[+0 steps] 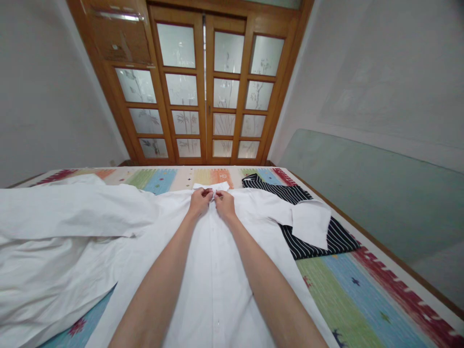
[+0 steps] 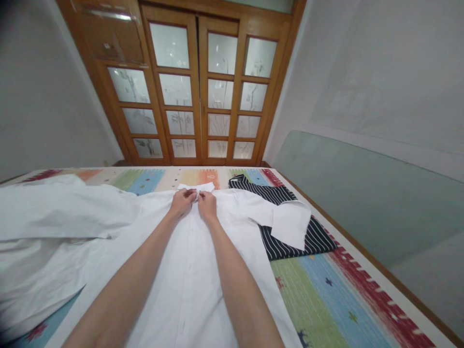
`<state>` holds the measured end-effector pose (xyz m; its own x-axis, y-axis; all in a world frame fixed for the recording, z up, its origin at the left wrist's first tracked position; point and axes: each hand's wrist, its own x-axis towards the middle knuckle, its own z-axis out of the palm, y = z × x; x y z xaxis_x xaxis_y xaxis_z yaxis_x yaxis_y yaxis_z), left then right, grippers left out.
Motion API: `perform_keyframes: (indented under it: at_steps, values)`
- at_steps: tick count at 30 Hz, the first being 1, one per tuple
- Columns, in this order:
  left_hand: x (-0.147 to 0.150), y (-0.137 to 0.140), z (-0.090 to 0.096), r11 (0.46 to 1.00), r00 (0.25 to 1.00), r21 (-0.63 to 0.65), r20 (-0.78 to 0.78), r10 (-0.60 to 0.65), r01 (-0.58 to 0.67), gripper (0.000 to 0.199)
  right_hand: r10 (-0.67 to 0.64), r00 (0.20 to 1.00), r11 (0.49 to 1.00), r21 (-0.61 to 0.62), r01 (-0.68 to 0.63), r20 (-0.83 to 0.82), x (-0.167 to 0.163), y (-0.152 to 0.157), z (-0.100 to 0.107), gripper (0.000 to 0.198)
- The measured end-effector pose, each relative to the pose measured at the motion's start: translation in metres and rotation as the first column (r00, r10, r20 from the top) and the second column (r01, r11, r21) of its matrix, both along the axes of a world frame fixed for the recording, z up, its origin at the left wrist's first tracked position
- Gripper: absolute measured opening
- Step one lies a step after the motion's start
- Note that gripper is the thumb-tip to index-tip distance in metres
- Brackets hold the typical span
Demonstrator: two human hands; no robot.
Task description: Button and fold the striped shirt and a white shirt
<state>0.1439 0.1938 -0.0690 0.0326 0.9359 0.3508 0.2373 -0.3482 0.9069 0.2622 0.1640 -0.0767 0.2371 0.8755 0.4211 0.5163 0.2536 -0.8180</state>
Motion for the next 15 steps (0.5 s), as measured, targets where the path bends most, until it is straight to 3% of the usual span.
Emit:
perform_keyframes:
  at_steps: [9,15]
  values:
    - [-0.0002,-0.0008,0.0002,0.999,1.000,0.046,-0.023,0.004,-0.003,0.007,0.045,0.997,0.999,0.017,-0.044,-0.063,-0.0005,0.0014,-0.0010,0.018]
    - [0.0018,-0.0050,0.0022,0.996,0.999,0.081,-0.043,0.027,-0.023,0.011,0.086,0.975,0.994,-0.054,-0.099,-0.206,-0.0030,-0.0054,0.0067,0.025]
